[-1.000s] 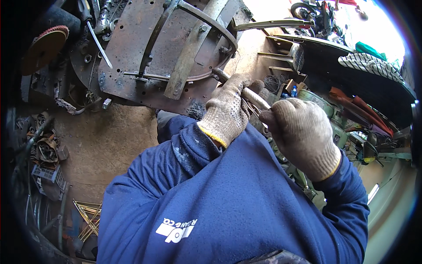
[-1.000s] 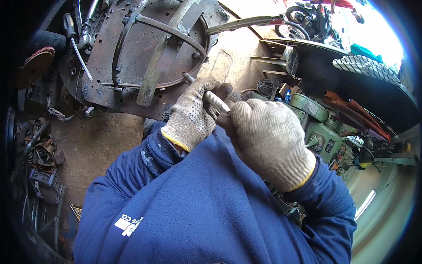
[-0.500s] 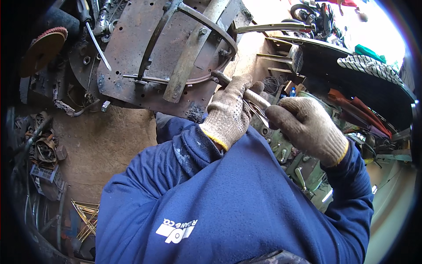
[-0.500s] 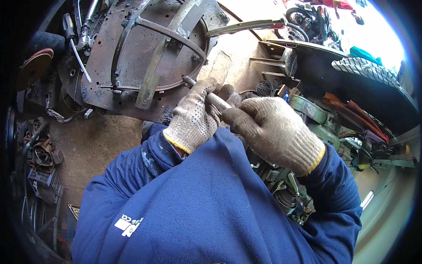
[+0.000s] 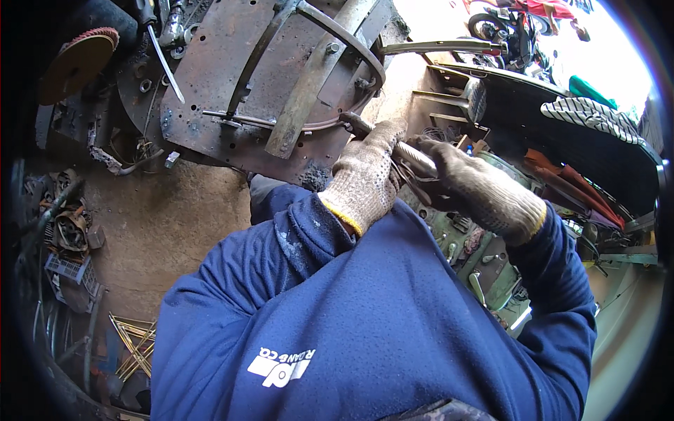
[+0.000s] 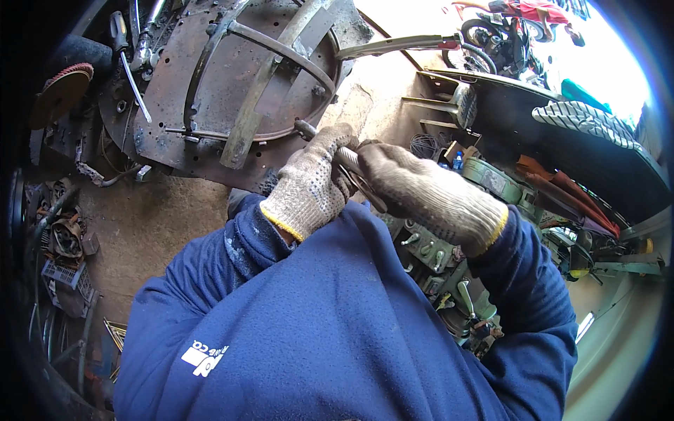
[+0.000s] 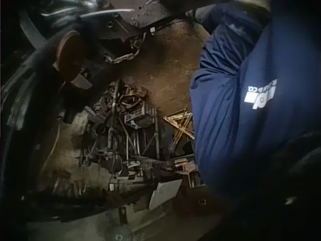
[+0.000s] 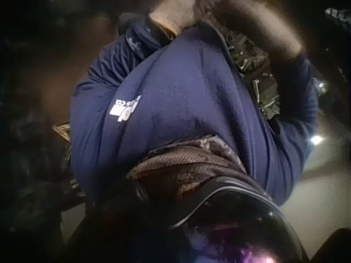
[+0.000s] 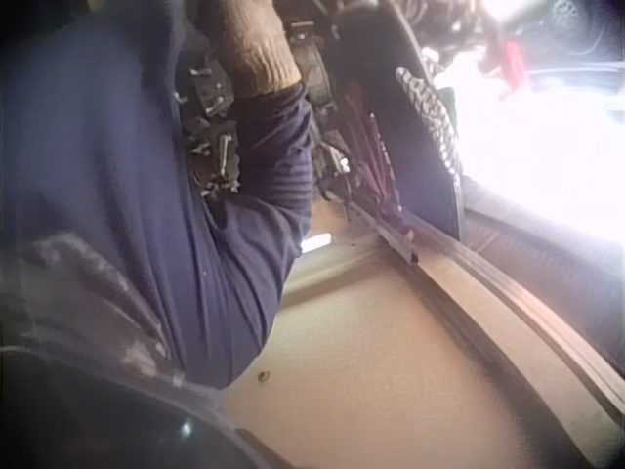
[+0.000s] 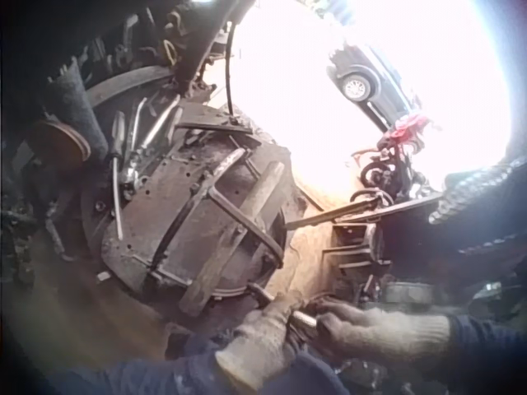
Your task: The person uses pliers and a hammer to shape and fit metal components onto a circular frame on a welding table.
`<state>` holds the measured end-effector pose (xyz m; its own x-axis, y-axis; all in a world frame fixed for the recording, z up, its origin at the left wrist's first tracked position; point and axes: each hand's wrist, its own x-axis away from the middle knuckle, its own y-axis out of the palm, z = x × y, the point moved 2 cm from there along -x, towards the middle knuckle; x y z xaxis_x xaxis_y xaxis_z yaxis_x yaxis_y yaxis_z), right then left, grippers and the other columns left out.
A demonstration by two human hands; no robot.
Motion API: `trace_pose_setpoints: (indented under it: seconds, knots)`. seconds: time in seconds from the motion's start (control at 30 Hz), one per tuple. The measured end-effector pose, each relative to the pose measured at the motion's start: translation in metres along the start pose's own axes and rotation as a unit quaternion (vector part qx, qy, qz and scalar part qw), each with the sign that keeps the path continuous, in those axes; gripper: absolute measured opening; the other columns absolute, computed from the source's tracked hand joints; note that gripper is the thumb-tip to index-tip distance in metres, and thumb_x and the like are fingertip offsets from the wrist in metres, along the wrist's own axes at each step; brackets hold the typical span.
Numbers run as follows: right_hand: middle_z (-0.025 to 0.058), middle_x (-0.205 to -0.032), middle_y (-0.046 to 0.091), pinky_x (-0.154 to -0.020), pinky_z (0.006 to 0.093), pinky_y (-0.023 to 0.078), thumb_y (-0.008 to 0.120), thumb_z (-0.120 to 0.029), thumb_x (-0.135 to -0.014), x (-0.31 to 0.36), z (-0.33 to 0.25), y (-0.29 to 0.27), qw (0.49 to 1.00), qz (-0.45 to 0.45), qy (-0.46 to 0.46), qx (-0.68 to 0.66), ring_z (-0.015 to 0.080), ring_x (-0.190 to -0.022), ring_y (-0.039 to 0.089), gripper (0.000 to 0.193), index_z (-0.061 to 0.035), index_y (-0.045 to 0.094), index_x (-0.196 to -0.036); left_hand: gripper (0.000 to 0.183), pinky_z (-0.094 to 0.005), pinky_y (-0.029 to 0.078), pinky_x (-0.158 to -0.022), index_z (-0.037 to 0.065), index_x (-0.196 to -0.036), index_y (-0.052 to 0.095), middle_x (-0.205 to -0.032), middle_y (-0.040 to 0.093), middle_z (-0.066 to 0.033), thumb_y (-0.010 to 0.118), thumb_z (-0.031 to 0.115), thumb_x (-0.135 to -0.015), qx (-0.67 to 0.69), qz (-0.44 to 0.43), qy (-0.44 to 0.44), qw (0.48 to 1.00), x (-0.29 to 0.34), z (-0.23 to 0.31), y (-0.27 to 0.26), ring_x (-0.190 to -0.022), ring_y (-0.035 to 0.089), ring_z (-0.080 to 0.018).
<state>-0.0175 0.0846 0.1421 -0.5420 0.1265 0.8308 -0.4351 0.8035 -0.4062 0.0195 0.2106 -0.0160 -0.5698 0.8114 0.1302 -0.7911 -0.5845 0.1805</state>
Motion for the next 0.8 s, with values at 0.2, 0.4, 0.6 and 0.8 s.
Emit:
trace_pose_setpoints:
  seconds: [0.2, 0.4, 0.6, 0.8]
  knots:
    - [0.0025, -0.101, 0.056, -0.078, 0.0261, 0.052, 0.064, -0.033, -0.099, -0.019, -0.001, 0.016, 0.873, -0.043, 0.229, -0.428, 0.0081, -0.086, 0.055, 0.053, -0.0041, 0.048, -0.141, 0.044, -0.0431, 0.058, -0.08, 0.01, -0.126, 0.059, -0.103, 0.07, -0.0218, 0.069, 0.003, -0.084, -0.107, -0.048, -0.083, 0.99, -0.006, 0.012, -0.007, -0.097, 0.07, -0.0378]
    - [0.0009, -0.093, 0.06, -0.068, 0.0254, 0.054, 0.074, -0.034, -0.091, -0.018, 0.021, 0.02, 0.899, -0.141, 0.171, -0.377, 0.0091, -0.078, 0.056, 0.04, -0.004, 0.065, -0.116, 0.047, -0.0433, 0.058, -0.085, 0.012, -0.126, 0.057, -0.108, 0.07, -0.0206, 0.074, 0.006, -0.082, -0.107, -0.095, -0.094, 0.985, -0.003, 0.016, -0.016, -0.102, 0.069, -0.0387]
    - [0.0021, -0.094, 0.064, -0.067, 0.0256, 0.054, 0.067, -0.018, -0.095, -0.026, -0.009, 0.016, 0.86, -0.122, 0.328, -0.373, 0.0112, -0.079, 0.062, 0.022, -0.0046, 0.07, -0.113, 0.053, -0.0417, 0.058, -0.084, 0.011, -0.126, 0.058, -0.105, 0.071, -0.019, 0.081, 0.011, -0.078, 0.344, -0.038, -0.368, 0.863, -0.007, 0.001, -0.008, -0.099, 0.071, -0.0338]
    - [0.0025, -0.089, 0.064, -0.062, 0.0246, 0.052, 0.059, -0.016, -0.101, -0.029, 0.011, 0.022, 0.926, -0.192, 0.152, -0.287, 0.0097, -0.073, 0.061, 0.019, -0.0015, 0.069, -0.107, 0.058, -0.0382, 0.057, -0.085, 0.009, -0.127, 0.059, -0.105, 0.07, -0.0178, 0.085, 0.013, -0.076, 0.404, -0.01, -0.255, 0.879, 0.002, -0.008, 0.004, -0.097, 0.07, -0.0277]
